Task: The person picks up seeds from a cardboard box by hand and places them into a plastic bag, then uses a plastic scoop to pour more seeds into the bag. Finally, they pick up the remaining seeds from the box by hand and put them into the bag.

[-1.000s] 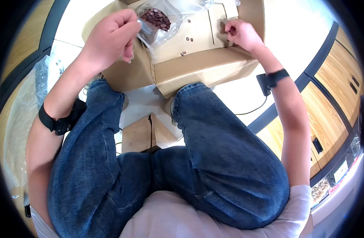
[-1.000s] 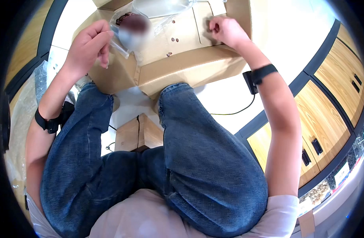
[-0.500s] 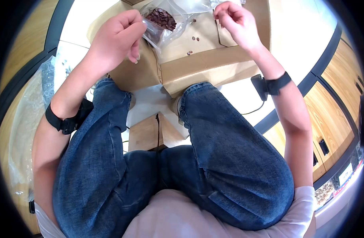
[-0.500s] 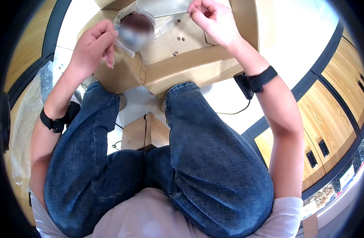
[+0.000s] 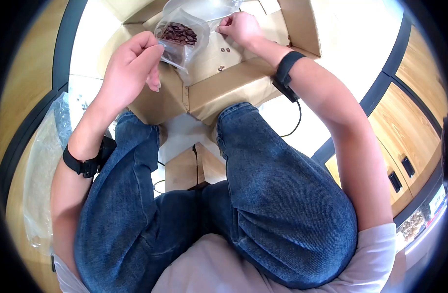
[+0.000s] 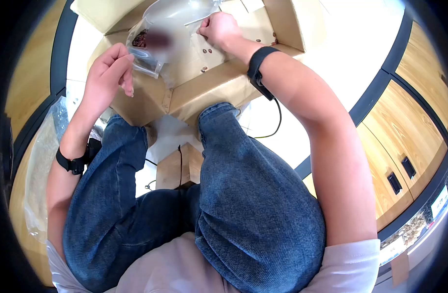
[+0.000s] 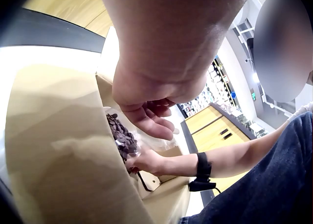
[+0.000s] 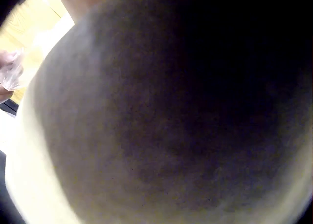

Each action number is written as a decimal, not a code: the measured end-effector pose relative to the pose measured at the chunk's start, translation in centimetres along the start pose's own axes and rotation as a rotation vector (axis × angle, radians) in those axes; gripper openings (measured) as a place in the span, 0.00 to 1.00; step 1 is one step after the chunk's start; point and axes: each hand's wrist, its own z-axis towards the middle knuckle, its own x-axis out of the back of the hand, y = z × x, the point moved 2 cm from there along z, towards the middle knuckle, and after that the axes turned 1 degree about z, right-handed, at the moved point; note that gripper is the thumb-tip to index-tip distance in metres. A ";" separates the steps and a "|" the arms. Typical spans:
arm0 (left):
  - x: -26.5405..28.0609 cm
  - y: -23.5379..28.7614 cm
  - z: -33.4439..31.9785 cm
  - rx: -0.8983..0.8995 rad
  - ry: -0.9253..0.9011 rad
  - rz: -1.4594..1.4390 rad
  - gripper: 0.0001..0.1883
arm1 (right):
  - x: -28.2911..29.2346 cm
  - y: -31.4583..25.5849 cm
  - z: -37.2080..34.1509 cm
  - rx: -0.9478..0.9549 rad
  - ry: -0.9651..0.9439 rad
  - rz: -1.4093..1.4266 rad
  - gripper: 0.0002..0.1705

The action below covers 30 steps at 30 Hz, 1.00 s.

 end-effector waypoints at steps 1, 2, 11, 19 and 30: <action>-0.1 0.0 -0.1 -0.007 0.000 -0.001 0.11 | 0.0 0.0 -0.1 0.000 0.000 0.003 0.11; -0.2 -0.1 0.0 -0.008 -0.006 0.004 0.11 | 0.0 0.0 -0.1 -0.004 0.005 0.008 0.11; 0.4 -0.2 -0.3 -0.022 0.007 -0.054 0.11 | 5.5 -4.3 -5.0 0.159 -0.323 0.143 0.11; 0.6 -0.7 -0.4 -0.021 0.006 -0.041 0.11 | 7.6 -9.1 -7.9 0.777 0.119 0.266 0.11; 1.1 -0.9 -0.6 -0.044 0.000 -0.005 0.12 | 0.1 -1.0 -2.6 0.913 -0.361 -0.647 0.14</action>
